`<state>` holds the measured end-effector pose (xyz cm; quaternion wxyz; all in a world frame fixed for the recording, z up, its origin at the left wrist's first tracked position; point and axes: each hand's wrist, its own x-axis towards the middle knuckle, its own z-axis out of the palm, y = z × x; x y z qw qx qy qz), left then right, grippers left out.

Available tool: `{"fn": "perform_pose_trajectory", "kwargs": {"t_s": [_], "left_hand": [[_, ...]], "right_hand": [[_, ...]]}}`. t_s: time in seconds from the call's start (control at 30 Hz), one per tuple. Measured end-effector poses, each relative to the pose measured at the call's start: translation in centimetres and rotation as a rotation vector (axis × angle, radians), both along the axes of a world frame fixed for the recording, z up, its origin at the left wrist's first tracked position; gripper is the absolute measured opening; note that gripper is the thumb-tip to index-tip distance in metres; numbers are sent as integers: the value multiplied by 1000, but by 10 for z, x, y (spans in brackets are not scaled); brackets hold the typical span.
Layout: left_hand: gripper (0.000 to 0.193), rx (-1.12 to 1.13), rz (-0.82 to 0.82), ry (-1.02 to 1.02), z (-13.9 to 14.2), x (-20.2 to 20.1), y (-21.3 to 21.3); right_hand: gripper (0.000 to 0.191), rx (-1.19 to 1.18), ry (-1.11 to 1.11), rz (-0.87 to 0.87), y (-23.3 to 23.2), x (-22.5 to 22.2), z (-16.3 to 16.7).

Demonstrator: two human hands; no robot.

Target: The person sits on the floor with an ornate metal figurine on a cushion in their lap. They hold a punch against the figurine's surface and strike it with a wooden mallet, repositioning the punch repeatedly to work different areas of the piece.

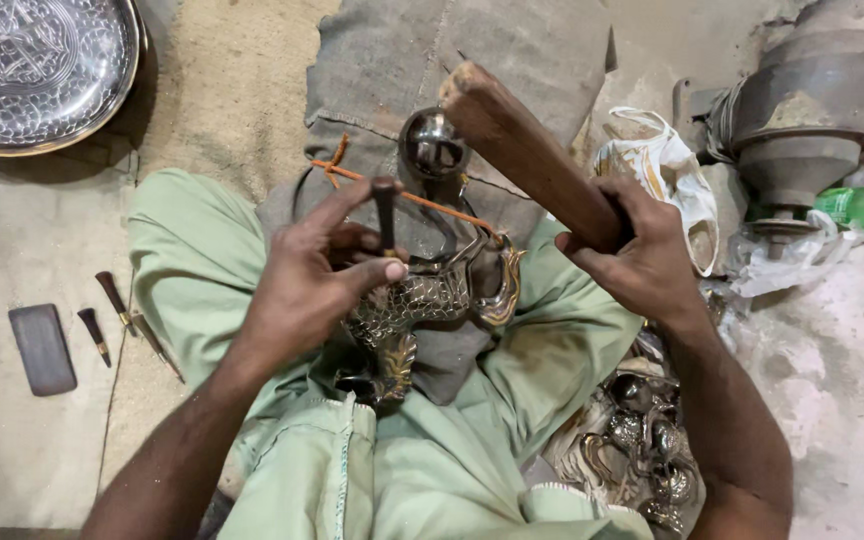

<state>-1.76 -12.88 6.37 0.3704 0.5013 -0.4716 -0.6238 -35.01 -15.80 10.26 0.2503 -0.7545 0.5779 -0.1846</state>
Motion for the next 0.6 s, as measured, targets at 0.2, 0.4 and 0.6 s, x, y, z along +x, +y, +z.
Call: {"fn": "perform_pose_trajectory", "kwargs": {"t_s": [0.2,0.4,0.6], "left_hand": [[70,-153,-165,-288,4,-6,-10],[66,-240,-250,-329,6,-4,-18],[63,-257,-242,-259,11,-4,-17]], "right_hand": [[50,-110,3,4,8,-12,-14],[56,-227,81,91,1,-6,-21],[51,146,-179,31,-17,9,-14]]}}
